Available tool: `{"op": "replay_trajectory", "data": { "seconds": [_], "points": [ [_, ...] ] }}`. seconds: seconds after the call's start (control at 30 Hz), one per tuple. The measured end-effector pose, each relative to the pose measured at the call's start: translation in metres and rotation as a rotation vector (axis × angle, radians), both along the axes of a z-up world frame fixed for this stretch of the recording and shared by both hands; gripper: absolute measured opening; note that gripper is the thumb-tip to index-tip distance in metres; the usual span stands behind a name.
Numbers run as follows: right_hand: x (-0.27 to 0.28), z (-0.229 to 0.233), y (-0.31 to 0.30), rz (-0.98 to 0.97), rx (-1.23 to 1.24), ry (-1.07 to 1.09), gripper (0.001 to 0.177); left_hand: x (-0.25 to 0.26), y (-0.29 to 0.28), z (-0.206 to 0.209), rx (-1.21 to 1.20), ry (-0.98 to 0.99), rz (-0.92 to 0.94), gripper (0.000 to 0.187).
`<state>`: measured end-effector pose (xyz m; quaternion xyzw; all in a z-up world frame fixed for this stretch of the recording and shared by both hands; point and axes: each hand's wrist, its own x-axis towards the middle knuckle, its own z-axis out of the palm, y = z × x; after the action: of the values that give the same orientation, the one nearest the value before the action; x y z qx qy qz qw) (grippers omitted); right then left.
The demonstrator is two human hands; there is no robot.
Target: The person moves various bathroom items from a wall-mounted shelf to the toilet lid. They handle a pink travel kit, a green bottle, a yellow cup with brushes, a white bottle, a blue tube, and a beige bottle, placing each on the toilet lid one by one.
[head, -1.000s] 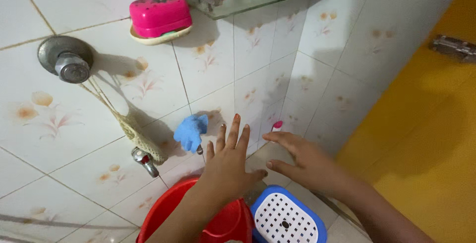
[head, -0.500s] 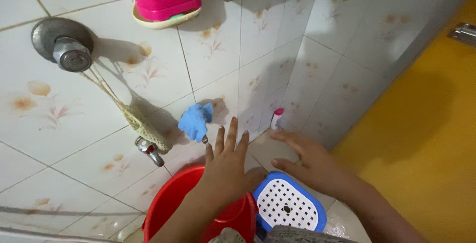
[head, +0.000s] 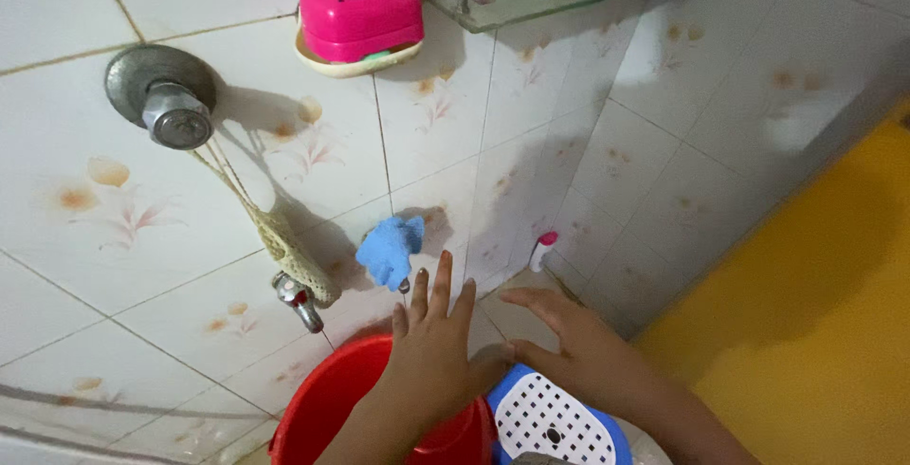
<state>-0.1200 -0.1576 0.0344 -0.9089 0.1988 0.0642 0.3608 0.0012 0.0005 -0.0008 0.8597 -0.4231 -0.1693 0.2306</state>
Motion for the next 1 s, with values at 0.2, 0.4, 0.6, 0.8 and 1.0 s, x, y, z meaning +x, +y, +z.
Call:
{"op": "replay_trajectory", "data": {
  "seconds": [0.2,0.4,0.6,0.8,1.0],
  "points": [
    [-0.003,-0.004,-0.012,0.075,-0.007,-0.147,0.068,0.007,-0.004,0.007,0.105,0.032,0.007,0.106],
    [0.009,-0.007,-0.047,0.099,-0.102,-0.222,0.065,0.027,-0.024,0.033,0.109,-0.053,0.0,0.107],
    [0.038,0.013,-0.092,0.071,-0.017,-0.2,0.066,0.047,-0.051,0.077,-0.157,-0.166,-0.115,0.095],
    [0.084,0.063,-0.157,0.182,-0.108,-0.347,0.061,0.072,-0.092,0.134,-0.669,-0.387,-0.26,0.067],
    [0.112,0.098,-0.207,0.057,-0.04,-0.349,0.076,0.09,-0.134,0.158,-0.661,-0.368,-0.252,0.075]
  ]
}}
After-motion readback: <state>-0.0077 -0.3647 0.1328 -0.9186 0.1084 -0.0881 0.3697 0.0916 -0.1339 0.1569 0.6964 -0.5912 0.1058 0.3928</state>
